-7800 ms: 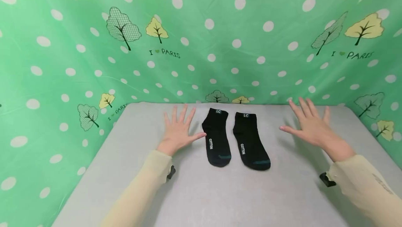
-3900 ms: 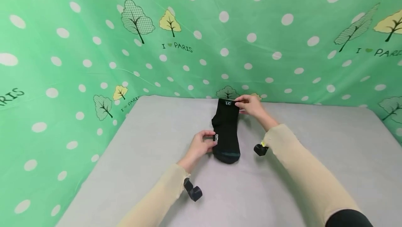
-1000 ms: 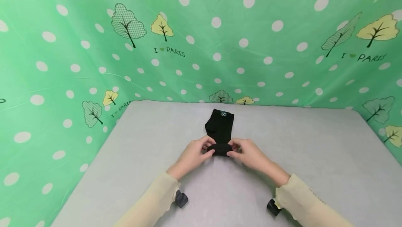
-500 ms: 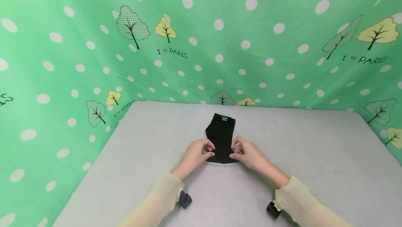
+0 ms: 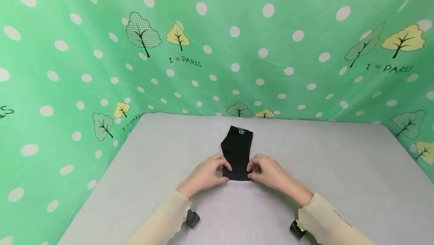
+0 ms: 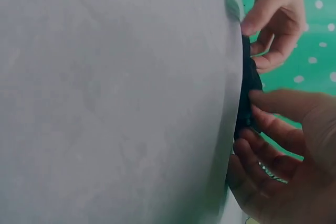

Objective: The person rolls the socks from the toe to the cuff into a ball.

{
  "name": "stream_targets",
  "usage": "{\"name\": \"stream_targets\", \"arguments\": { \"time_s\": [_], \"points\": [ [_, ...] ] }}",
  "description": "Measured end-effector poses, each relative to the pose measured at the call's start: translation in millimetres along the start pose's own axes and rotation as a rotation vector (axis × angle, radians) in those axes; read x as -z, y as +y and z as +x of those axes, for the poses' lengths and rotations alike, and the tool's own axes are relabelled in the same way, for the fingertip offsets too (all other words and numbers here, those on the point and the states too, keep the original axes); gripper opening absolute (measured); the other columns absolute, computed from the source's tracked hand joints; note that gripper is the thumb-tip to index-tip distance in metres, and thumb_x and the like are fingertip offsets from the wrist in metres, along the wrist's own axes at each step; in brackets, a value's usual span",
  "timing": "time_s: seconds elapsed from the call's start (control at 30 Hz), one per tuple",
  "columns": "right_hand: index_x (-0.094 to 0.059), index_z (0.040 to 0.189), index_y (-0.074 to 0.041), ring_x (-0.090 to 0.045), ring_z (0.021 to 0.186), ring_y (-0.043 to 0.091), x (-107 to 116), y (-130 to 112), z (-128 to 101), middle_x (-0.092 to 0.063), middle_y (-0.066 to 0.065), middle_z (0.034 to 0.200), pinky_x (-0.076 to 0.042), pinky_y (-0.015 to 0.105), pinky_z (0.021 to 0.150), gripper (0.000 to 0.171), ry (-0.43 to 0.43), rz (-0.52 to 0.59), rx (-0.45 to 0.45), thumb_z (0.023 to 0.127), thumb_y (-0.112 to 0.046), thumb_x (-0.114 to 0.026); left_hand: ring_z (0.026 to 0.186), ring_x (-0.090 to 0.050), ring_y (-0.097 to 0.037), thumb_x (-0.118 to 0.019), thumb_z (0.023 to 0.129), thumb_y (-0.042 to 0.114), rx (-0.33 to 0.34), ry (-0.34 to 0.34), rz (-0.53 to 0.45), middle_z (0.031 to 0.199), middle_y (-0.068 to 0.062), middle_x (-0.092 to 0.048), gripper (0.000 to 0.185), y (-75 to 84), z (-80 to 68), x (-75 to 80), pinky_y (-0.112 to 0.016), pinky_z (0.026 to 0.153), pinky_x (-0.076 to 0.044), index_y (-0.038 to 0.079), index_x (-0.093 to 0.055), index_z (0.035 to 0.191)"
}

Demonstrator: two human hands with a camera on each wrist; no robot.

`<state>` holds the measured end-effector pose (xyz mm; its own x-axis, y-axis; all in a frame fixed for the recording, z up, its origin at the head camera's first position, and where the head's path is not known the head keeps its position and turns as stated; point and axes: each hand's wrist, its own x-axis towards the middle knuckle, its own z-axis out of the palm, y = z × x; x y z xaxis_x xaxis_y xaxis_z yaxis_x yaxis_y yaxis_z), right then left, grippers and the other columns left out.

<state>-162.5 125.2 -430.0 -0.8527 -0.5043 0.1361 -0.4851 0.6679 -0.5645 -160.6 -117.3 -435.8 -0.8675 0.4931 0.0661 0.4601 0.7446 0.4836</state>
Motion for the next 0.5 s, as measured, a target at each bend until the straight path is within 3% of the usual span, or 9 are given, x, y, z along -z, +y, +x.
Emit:
{"name": "stream_targets", "arguments": {
  "time_s": [0.17,0.27,0.37,0.5],
  "points": [
    [-0.065,0.089,-0.011,-0.055,0.079,0.008,3.4,-2.1,4.2,-0.06,-0.004,0.086,-0.051,0.026,0.072,0.027,-0.037,-0.09,0.04,0.074,-0.018,-0.087,0.087,-0.056,-0.009,-0.08,0.083,0.024,-0.028,0.004,0.035,0.098,0.007,-0.059,0.022,-2.8,1.5,5.0,-0.024,0.076,-0.048,0.022,-0.07,0.103],
    [-0.065,0.089,-0.012,-0.054,0.079,0.007,3.3,-3.0,5.5,-0.059,-0.005,0.086,-0.051,0.026,0.072,0.024,-0.039,-0.119,0.035,0.076,-0.018,-0.085,0.089,-0.06,-0.009,-0.078,0.086,0.025,-0.029,0.025,0.049,0.1,0.008,-0.065,0.017,-4.0,2.0,6.6,-0.026,0.079,-0.05,0.023,-0.072,0.101],
    [-0.066,0.088,-0.011,-0.055,0.076,0.006,2.9,-1.9,5.7,-0.06,-0.004,0.084,-0.05,0.025,0.07,0.016,-0.031,-0.104,0.027,0.08,-0.015,-0.08,0.09,-0.063,-0.008,-0.076,0.088,0.025,-0.016,0.037,0.039,0.103,0.009,-0.07,0.013,-5.6,2.3,7.1,-0.027,0.082,-0.052,0.024,-0.074,0.101],
    [-0.068,0.087,-0.008,-0.056,0.073,0.005,3.5,1.7,7.3,-0.064,-0.003,0.082,-0.049,0.023,0.066,0.008,-0.031,-0.022,-0.025,0.085,-0.012,-0.075,0.08,-0.066,-0.004,-0.075,0.088,0.024,0.042,0.062,-0.023,0.092,0.01,-0.074,0.008,-6.7,6.0,6.7,-0.022,0.073,-0.051,0.023,-0.075,0.097]
  ]
}}
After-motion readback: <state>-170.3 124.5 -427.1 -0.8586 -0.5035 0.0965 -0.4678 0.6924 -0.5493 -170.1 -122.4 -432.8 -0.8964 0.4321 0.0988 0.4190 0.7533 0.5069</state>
